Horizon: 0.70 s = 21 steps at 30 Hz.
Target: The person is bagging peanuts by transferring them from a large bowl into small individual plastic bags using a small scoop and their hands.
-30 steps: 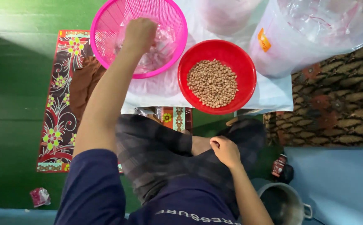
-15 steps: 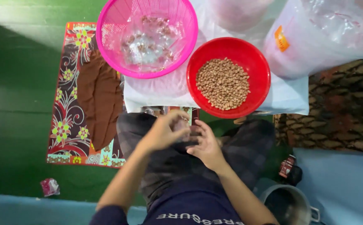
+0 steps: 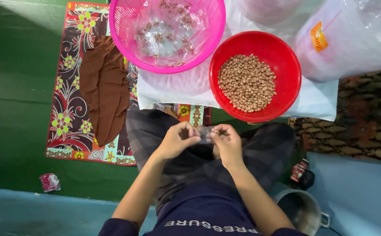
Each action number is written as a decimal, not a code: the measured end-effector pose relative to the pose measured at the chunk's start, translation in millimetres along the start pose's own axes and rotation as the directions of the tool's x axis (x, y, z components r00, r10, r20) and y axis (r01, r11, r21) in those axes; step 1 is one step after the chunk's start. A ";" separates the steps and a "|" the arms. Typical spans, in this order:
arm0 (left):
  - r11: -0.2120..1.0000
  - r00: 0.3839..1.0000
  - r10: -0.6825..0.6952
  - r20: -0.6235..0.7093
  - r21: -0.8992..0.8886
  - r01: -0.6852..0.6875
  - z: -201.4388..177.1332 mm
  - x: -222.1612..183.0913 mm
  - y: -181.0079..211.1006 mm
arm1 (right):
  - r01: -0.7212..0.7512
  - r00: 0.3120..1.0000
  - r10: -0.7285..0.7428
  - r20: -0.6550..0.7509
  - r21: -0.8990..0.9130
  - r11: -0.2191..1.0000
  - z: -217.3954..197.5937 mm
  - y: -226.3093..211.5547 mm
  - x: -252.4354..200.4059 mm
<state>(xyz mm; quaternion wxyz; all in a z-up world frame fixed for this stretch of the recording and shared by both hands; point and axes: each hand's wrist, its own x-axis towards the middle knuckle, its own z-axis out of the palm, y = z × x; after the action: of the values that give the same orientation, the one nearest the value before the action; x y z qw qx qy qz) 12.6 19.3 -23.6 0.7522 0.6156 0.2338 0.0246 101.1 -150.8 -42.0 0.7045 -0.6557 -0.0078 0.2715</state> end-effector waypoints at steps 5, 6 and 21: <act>0.996 0.995 -0.091 -0.049 -0.025 0.090 0.4 5.0 -26.9 | -0.009 0.998 0.015 -0.064 0.101 0.995 -7.0 -5.5 3.2; 0.995 0.991 -0.099 -0.089 -0.022 0.097 2.9 5.1 -27.7 | -0.018 0.997 0.025 -0.073 0.105 0.994 -8.3 -4.1 3.9; 0.888 0.990 -0.116 -0.082 0.438 0.140 12.1 -1.4 -15.5 | 0.005 0.985 0.065 0.157 -0.411 0.912 -7.6 8.9 -8.3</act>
<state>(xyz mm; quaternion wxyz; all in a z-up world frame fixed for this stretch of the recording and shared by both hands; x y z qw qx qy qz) 12.1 4.1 -36.1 0.5860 0.7527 0.2934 -0.0622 93.5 -161.2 -48.5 0.5439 -0.7637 -0.1137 0.3287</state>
